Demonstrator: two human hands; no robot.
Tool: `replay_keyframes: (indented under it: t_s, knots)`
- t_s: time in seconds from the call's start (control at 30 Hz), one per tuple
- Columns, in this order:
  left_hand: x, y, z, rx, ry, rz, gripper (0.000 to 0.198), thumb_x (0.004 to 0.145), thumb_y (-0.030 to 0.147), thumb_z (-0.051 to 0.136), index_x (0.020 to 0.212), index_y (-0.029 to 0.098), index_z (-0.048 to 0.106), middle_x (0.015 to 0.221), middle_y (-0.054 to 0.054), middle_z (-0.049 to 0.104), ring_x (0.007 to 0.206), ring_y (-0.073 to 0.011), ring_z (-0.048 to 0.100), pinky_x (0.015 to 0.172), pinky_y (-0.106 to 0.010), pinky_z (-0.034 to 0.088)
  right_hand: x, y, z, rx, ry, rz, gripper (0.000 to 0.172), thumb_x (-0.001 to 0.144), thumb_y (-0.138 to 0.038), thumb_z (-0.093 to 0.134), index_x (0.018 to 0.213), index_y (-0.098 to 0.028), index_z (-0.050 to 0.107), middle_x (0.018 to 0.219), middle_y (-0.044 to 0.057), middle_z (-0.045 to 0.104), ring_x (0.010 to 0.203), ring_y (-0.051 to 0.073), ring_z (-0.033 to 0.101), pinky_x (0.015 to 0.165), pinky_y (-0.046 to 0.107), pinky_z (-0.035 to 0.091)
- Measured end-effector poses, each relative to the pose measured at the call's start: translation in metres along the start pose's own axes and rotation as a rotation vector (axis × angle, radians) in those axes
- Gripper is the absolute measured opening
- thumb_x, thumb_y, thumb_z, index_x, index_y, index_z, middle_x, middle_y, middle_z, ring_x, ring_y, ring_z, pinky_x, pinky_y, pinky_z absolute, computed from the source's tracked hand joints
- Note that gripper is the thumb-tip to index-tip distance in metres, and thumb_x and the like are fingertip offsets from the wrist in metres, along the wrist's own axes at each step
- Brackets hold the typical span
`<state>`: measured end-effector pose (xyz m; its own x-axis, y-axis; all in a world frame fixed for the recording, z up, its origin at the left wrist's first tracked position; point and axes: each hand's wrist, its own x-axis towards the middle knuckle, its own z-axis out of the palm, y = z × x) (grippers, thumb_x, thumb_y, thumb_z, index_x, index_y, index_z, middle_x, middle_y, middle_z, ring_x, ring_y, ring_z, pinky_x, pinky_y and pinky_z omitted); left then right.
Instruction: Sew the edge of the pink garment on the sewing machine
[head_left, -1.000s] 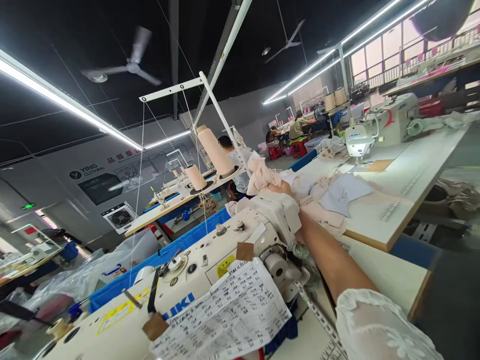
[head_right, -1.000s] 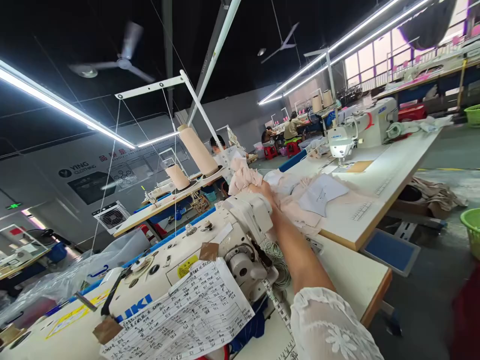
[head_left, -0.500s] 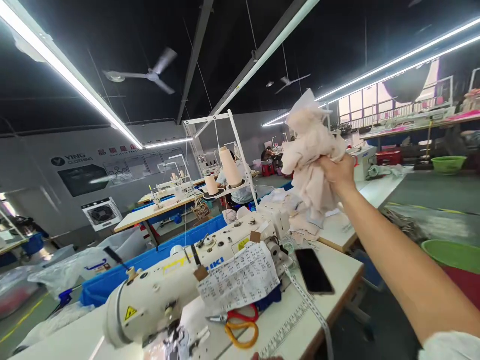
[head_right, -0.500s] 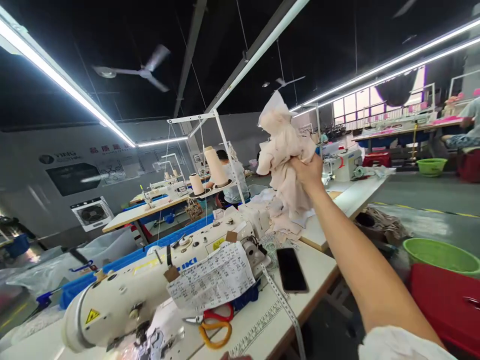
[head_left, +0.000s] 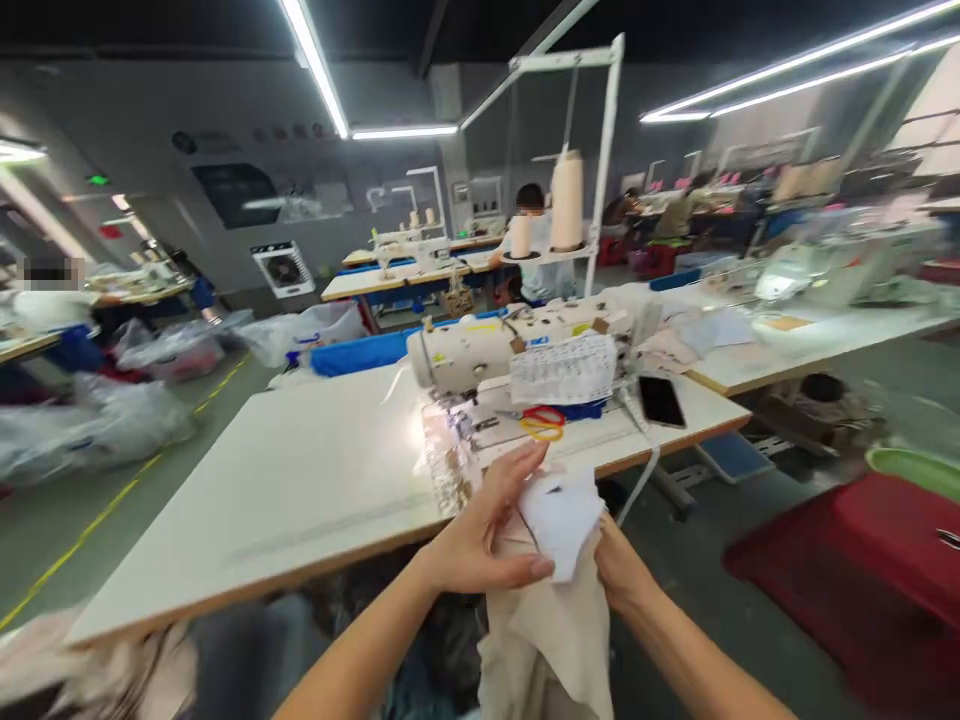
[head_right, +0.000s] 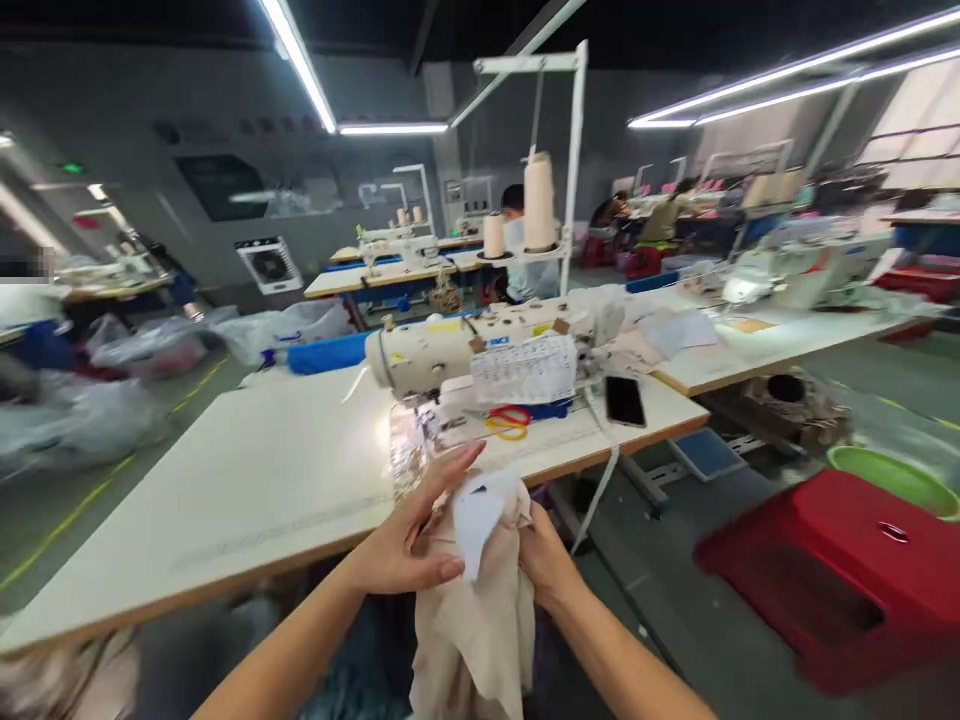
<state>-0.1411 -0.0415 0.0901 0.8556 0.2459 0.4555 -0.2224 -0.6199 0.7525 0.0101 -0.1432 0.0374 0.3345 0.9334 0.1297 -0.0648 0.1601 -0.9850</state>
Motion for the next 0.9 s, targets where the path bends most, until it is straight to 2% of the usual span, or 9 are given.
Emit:
replay_keyframes:
  t_s: [0.13, 0.23, 0.33, 0.43, 0.5, 0.57, 0.63, 0.73, 0.9]
  knots:
    - [-0.071, 0.004, -0.014, -0.007, 0.057, -0.01, 0.084, 0.081, 0.049, 0.063, 0.15, 0.017, 0.028, 0.155, -0.016, 0.03, 0.144, -0.0339, 0.027, 0.118, -0.049, 0.021, -0.003, 0.029, 0.066, 0.199, -0.229, 0.286, 0.058, 0.061, -0.07, 0.072, 0.095, -0.023, 0.073, 0.089, 0.011, 0.073, 0.093, 0.035, 0.066, 0.084, 0.05, 0.054]
    - [-0.111, -0.003, -0.02, -0.037, 0.302, -0.194, 0.07, 0.082, 0.042, 0.065, 0.141, 0.011, 0.043, 0.144, -0.017, 0.047, 0.134, -0.0338, 0.043, 0.113, -0.046, 0.03, -0.002, 0.044, 0.098, 0.186, -0.359, 0.362, 0.054, 0.062, -0.066, 0.075, 0.098, -0.026, 0.072, 0.095, 0.009, 0.073, 0.096, 0.036, 0.065, 0.084, 0.051, 0.054]
    - [-0.137, -0.013, -0.025, -0.132, 0.672, -0.391, 0.053, 0.086, 0.047, 0.058, 0.118, 0.005, 0.061, 0.118, -0.015, 0.066, 0.116, -0.0324, 0.058, 0.104, -0.045, 0.04, 0.003, 0.053, 0.113, 0.026, -0.538, 0.305, 0.055, 0.07, -0.069, 0.067, 0.103, -0.025, 0.071, 0.103, 0.01, 0.072, 0.102, 0.036, 0.064, 0.089, 0.051, 0.052]
    - [-0.153, -0.017, -0.035, -0.319, 0.839, -0.465, 0.056, 0.08, 0.058, 0.063, 0.105, 0.008, 0.066, 0.104, -0.014, 0.07, 0.102, -0.0298, 0.064, 0.095, -0.043, 0.048, 0.017, 0.055, 0.113, -0.185, -0.716, 0.07, 0.056, 0.076, -0.062, 0.065, 0.117, -0.023, 0.066, 0.124, 0.01, 0.064, 0.117, 0.034, 0.057, 0.102, 0.051, 0.044]
    - [-0.159, -0.018, -0.042, -0.331, 0.856, -0.489, 0.056, 0.077, 0.06, 0.066, 0.103, 0.011, 0.067, 0.103, -0.013, 0.071, 0.101, -0.0282, 0.064, 0.095, -0.041, 0.048, 0.028, 0.054, 0.111, -0.243, -0.704, -0.054, 0.055, 0.08, -0.056, 0.065, 0.125, -0.026, 0.06, 0.134, 0.009, 0.057, 0.127, 0.032, 0.049, 0.109, 0.05, 0.037]
    - [-0.162, -0.017, -0.044, -0.279, 0.847, -0.515, 0.055, 0.075, 0.06, 0.068, 0.103, 0.013, 0.067, 0.105, -0.011, 0.07, 0.104, -0.0272, 0.063, 0.097, -0.04, 0.046, 0.036, 0.054, 0.114, -0.254, -0.595, -0.116, 0.055, 0.083, -0.054, 0.063, 0.13, -0.029, 0.054, 0.138, 0.009, 0.054, 0.133, 0.029, 0.044, 0.113, 0.049, 0.033]
    - [-0.161, -0.016, -0.043, -0.255, 0.84, -0.538, 0.054, 0.076, 0.059, 0.068, 0.105, 0.013, 0.066, 0.107, -0.011, 0.069, 0.106, -0.0268, 0.061, 0.097, -0.039, 0.046, 0.038, 0.056, 0.126, -0.257, -0.526, -0.129, 0.065, 0.08, -0.054, 0.067, 0.137, -0.029, 0.047, 0.14, 0.01, 0.052, 0.133, 0.029, 0.043, 0.113, 0.048, 0.033]
    - [-0.158, -0.013, -0.038, -0.309, 0.867, -0.547, 0.052, 0.078, 0.054, 0.068, 0.11, 0.013, 0.063, 0.111, -0.011, 0.067, 0.108, -0.0262, 0.06, 0.095, -0.035, 0.046, 0.035, 0.065, 0.152, -0.243, -0.629, -0.083, 0.08, 0.068, -0.051, 0.077, 0.136, -0.022, 0.045, 0.135, 0.012, 0.055, 0.124, 0.031, 0.051, 0.104, 0.047, 0.043]
    - [-0.163, -0.011, -0.044, -0.36, 0.853, -0.563, 0.053, 0.08, 0.05, 0.066, 0.112, 0.008, 0.061, 0.107, -0.012, 0.067, 0.104, -0.0262, 0.06, 0.089, -0.035, 0.048, 0.025, 0.073, 0.172, -0.207, -0.746, -0.022, 0.033, 0.077, -0.048, 0.067, 0.094, -0.02, 0.064, 0.089, 0.006, 0.069, 0.08, 0.026, 0.063, 0.073, 0.038, 0.054]
